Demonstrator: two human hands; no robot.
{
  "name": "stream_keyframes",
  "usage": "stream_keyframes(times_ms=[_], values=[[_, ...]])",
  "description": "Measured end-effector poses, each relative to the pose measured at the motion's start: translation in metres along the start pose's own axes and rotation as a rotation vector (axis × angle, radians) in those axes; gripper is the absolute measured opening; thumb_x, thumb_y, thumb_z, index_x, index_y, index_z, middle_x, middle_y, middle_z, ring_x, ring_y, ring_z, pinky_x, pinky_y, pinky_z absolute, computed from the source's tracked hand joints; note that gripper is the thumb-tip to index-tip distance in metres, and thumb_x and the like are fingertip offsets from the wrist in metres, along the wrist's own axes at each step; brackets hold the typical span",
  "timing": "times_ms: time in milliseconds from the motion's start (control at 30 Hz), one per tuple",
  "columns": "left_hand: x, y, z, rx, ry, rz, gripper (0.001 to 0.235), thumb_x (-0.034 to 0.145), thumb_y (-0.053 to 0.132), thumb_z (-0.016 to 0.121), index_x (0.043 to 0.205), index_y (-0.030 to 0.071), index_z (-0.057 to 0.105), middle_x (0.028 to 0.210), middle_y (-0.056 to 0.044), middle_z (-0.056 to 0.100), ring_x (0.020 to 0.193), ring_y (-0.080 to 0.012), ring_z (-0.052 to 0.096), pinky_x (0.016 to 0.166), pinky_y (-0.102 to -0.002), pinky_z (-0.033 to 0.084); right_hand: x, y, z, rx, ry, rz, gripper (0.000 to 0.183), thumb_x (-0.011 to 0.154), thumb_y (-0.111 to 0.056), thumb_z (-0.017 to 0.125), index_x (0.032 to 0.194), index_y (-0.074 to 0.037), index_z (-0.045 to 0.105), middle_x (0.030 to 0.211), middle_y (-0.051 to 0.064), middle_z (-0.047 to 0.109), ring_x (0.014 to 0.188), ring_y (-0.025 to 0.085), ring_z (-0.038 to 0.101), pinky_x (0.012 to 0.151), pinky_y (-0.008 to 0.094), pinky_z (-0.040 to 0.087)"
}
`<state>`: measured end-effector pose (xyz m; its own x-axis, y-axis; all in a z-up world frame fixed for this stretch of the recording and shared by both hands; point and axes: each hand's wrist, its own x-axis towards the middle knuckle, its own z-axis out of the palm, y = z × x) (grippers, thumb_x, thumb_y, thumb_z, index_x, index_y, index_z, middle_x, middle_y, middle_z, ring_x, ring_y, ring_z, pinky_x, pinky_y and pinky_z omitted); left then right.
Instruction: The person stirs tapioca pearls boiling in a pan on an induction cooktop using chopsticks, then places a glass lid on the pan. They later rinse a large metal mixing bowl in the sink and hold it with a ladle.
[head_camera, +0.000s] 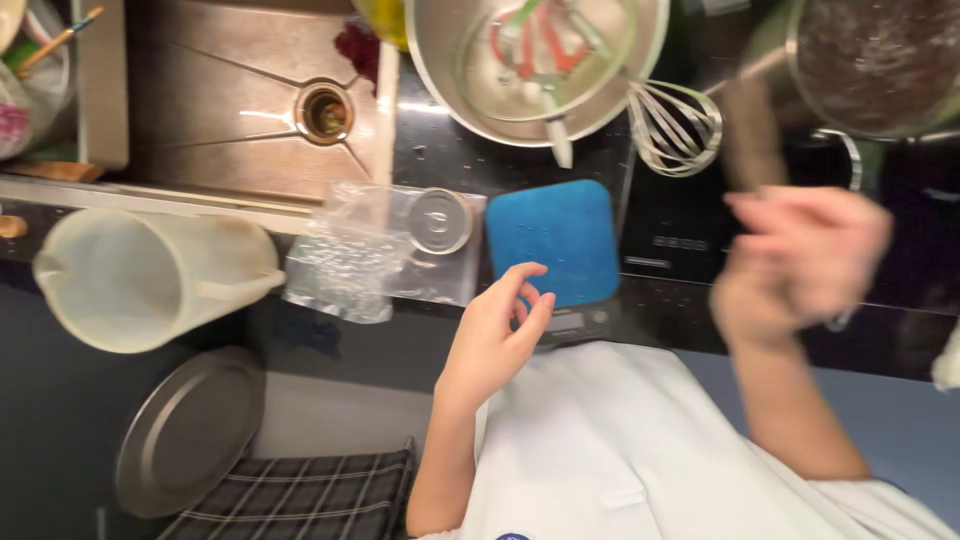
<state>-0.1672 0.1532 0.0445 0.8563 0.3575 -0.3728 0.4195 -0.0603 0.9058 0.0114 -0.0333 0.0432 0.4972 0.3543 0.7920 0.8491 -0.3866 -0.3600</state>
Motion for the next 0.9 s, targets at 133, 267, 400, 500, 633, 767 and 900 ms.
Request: stream_keyframes(times_ms=[133,267,400,500,633,767,900], values=[[-0.003,-0.005,-0.033,-0.005,-0.026,-0.045,0.034,0.094,0.018,0.068,0.125,0.004,0.063,0.08,-0.002,0.063,0.06,-0.0085,0.054,0.057,-0.027,0.047,-0.012,-0.031,0.085,0.223,-0.247,0.042,0.018,0.096,-0.001,0.083,0.114,-0.001,0.077,0.117,0.014,0.063,0.106,0.027,0.064,0.088,0.036,0.055],[-0.006,-0.014,-0.059,-0.047,-0.023,-0.026,0.034,0.095,0.017,0.068,0.125,0.003,0.063,0.08,-0.001,0.063,0.061,-0.0074,0.054,0.058,-0.025,0.047,-0.003,-0.051,0.147,0.277,-0.343,0.05,0.03,0.096,0.0,0.081,0.124,-0.002,0.073,0.121,0.016,0.059,0.111,0.031,0.062,0.094,0.039,0.055],[-0.006,-0.024,-0.079,-0.082,-0.017,-0.012,0.035,0.095,0.016,0.067,0.128,0.003,0.061,0.082,-0.001,0.063,0.063,-0.0071,0.056,0.057,-0.025,0.047,-0.001,-0.059,0.177,0.257,-0.434,0.001,0.034,0.097,-0.002,0.08,0.129,-0.002,0.069,0.126,0.017,0.054,0.117,0.034,0.06,0.099,0.041,0.054],[-0.004,-0.03,-0.087,-0.074,-0.005,0.0,0.035,0.095,0.015,0.067,0.128,0.003,0.061,0.082,-0.002,0.062,0.062,-0.0077,0.056,0.056,-0.025,0.046,0.01,-0.061,0.196,0.193,-0.422,0.042,0.032,0.099,-0.002,0.08,0.129,-0.003,0.068,0.128,0.017,0.054,0.118,0.035,0.06,0.102,0.043,0.052],[0.0,-0.031,-0.094,-0.104,-0.014,0.023,0.035,0.096,0.015,0.067,0.129,0.003,0.061,0.083,-0.002,0.062,0.064,-0.0076,0.057,0.059,-0.025,0.048,0.018,-0.061,0.218,0.169,-0.431,0.054,0.035,0.101,-0.006,0.08,0.132,-0.003,0.065,0.135,0.018,0.053,0.121,0.036,0.059,0.105,0.044,0.051],[0.004,-0.029,-0.1,-0.083,-0.024,-0.014,0.035,0.095,0.015,0.067,0.128,0.003,0.062,0.083,-0.002,0.063,0.064,-0.0079,0.056,0.056,-0.026,0.046,0.017,-0.06,0.222,0.125,-0.534,0.005,0.05,0.094,-0.022,0.087,0.134,-0.004,0.063,0.137,0.019,0.052,0.124,0.039,0.057,0.105,0.047,0.049],[0.009,-0.026,-0.103,-0.063,-0.035,-0.041,0.035,0.095,0.016,0.067,0.127,0.004,0.062,0.083,-0.001,0.063,0.063,-0.0076,0.056,0.055,-0.026,0.045,0.019,-0.054,0.219,0.102,-0.627,-0.08,0.072,0.084,-0.039,0.092,0.139,-0.005,0.061,0.14,0.018,0.051,0.126,0.039,0.056,0.107,0.047,0.047]])
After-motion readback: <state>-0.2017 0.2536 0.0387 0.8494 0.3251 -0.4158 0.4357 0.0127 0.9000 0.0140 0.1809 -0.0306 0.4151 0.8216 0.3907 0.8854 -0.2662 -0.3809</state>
